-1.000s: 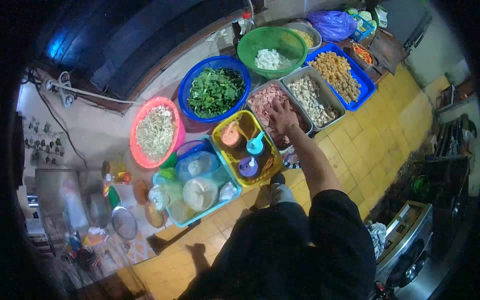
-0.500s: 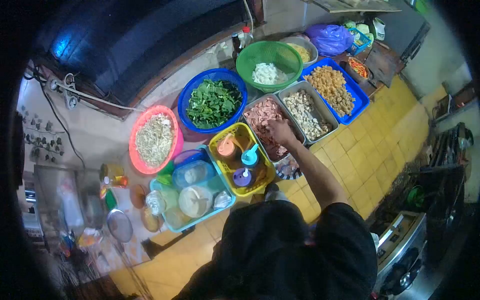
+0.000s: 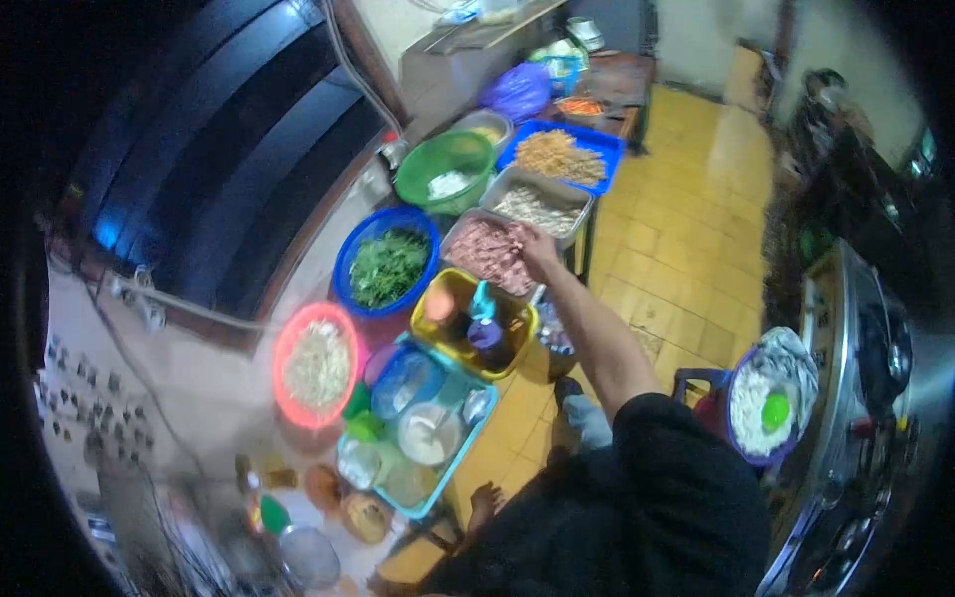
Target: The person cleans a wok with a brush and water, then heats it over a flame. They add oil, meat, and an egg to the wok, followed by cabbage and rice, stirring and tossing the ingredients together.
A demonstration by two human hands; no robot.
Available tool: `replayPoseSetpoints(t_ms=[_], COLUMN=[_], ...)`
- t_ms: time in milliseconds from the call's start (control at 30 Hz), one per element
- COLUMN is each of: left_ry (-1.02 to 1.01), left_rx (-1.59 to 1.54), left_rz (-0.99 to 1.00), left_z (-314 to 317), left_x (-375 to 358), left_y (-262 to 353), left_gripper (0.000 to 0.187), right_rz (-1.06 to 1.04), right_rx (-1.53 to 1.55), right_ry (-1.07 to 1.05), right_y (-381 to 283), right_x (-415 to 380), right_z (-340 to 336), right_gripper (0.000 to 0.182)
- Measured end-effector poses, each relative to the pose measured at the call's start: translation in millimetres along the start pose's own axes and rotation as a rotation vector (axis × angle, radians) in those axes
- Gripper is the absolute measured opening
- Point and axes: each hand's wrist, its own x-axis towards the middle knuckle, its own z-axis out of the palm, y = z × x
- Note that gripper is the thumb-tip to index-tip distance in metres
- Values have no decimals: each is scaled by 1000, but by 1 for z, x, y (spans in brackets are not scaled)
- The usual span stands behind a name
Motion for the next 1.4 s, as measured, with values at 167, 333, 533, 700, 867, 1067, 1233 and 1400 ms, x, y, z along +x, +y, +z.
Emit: replayPoseSetpoints(t_ms=[167,333,533,700,867,1067,1233,1400], left_ry=[-447,-347,-346,-276,-470,-778,-890,-698], left_rx=[-49,480,991,1201,1148,1437,1650,1816], left_rz=[-346,-325,-277,-184,47,124,0,-154], left_z=[-17,-7,51,144,287,386,425,452], left_x=[3,23,19,31,-48,-191,-218,-155], left_y=[-18,-22,-8,-33,-119,-258,-302,-318], left_gripper=[16,15,13,13,20,35,35,26], right_rz=[-64,-279,-791,-1100,-957,-446,212,-305], right_rx=[518,699,738,294,57,78,-857,-132], right_ry=[-148,59,426,1270,1573,1920,2191,1991], right_y=[-71,-140,-202,-270,-262,-225,-201,-184], right_x=[-88,-255,-516,-733,-895,-960,-988,-1001], right_z=[-73,-215,-415,-539,-715,-841,-889,-899], right_gripper=[19,24,23,21,15,22,24,18])
